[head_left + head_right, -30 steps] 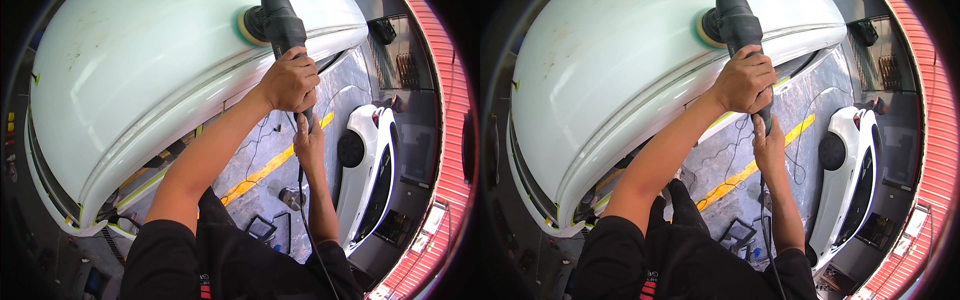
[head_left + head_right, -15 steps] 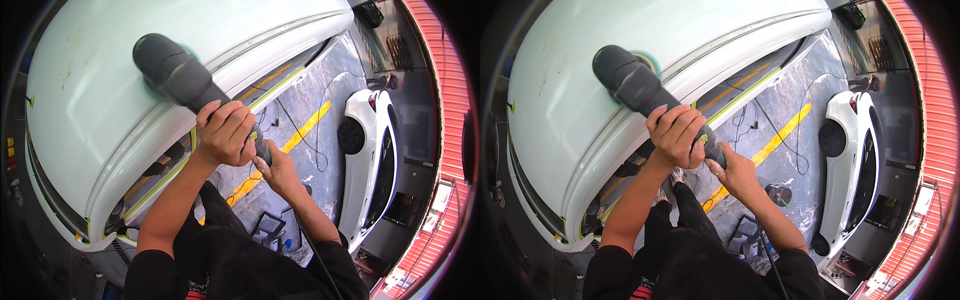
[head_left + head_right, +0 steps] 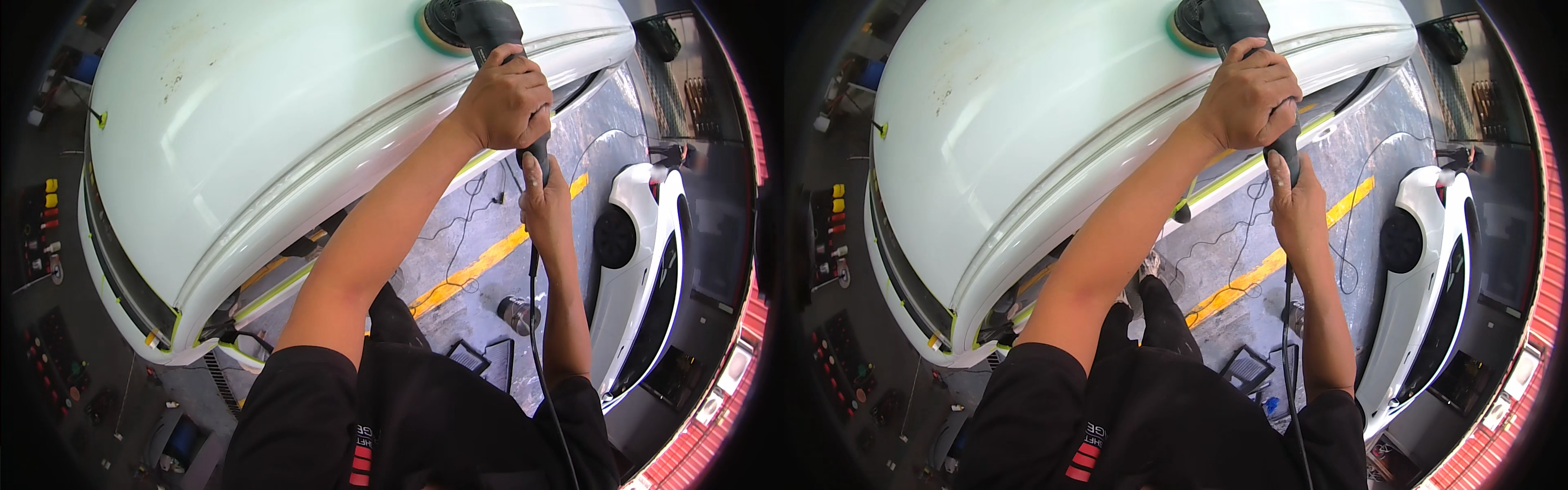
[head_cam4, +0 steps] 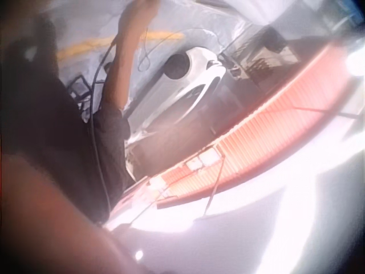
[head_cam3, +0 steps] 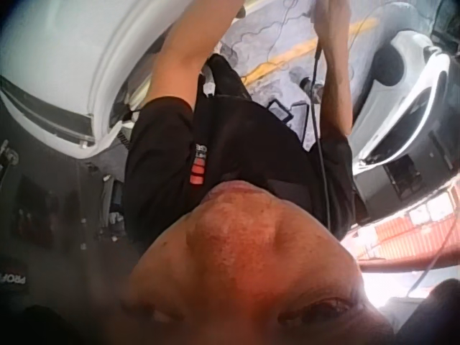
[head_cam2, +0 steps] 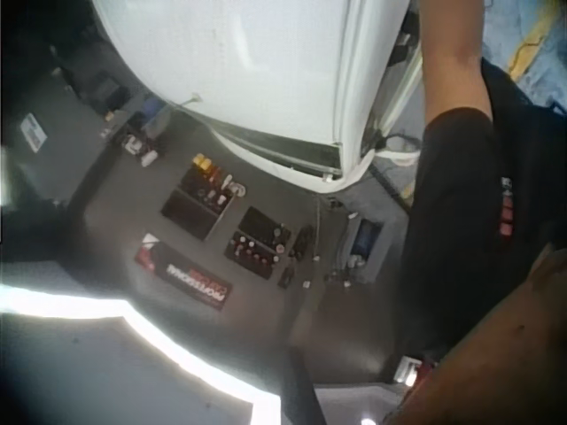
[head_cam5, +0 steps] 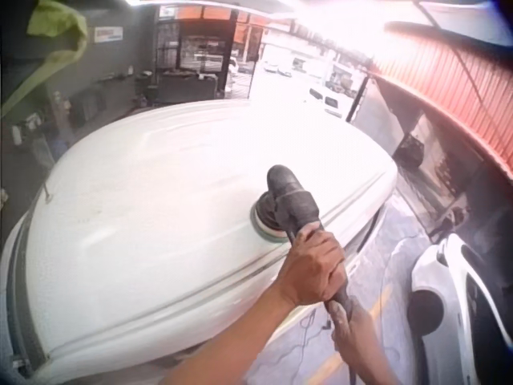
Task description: The person uses a rotary polisher to buff the hood of a white car. They move the polisher across the surface in overlapping passes, occasionally pausing to apply more compound from a yellow tub.
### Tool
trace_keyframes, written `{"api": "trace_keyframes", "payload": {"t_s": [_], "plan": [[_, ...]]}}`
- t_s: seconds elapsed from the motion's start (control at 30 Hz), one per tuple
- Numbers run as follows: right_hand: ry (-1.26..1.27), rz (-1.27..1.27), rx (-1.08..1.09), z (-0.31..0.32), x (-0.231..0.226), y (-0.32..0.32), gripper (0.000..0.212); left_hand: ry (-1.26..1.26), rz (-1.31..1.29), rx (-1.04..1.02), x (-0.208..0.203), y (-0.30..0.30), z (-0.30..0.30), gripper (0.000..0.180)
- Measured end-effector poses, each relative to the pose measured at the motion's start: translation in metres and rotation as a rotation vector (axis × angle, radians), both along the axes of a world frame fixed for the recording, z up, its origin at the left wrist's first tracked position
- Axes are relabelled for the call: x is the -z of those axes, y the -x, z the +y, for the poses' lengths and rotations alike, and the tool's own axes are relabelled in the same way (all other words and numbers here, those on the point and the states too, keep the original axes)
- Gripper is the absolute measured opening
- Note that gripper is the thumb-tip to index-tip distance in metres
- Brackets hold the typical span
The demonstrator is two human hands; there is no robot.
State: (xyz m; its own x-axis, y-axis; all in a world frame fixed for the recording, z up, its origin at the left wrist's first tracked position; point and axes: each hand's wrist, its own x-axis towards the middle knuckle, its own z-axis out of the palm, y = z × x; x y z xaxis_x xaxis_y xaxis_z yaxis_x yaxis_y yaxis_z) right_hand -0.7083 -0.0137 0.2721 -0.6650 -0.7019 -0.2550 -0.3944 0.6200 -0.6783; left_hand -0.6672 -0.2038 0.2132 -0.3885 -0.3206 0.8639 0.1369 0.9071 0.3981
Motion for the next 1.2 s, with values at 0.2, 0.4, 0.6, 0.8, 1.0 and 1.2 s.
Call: {"api": "trace_keyframes", "payload": {"t_s": [0.2,0.4,0.6,0.8,1.0,1.2], "plan": [[-0.087,0.098,-0.165,0.029,0.002,-0.076,0.052,-0.069,-0.024,-0.057,0.004,-0.101,0.032,0.020],[-0.165,0.061,-0.433,0.029,0.007,-0.142,0.049,-0.102,-0.078,-0.278,0.011,-0.213,0.056,0.027],[0.028,-0.002,-0.365,-0.012,0.021,-0.137,0.058,-0.097,-0.104,-0.169,0.000,-0.205,0.002,0.018],[0.162,-0.139,-0.342,-0.066,0.009,-0.159,0.044,-0.167,-0.107,-0.193,-0.008,-0.204,-0.041,0.013],[0.165,-0.046,-0.491,-0.049,0.022,-0.209,0.042,-0.253,-0.153,-0.281,0.002,-0.279,-0.012,0.018],[0.061,-0.014,-0.671,-0.051,0.026,-0.272,0.059,-0.263,-0.224,-0.556,0.009,-0.375,0.008,0.026]]}}
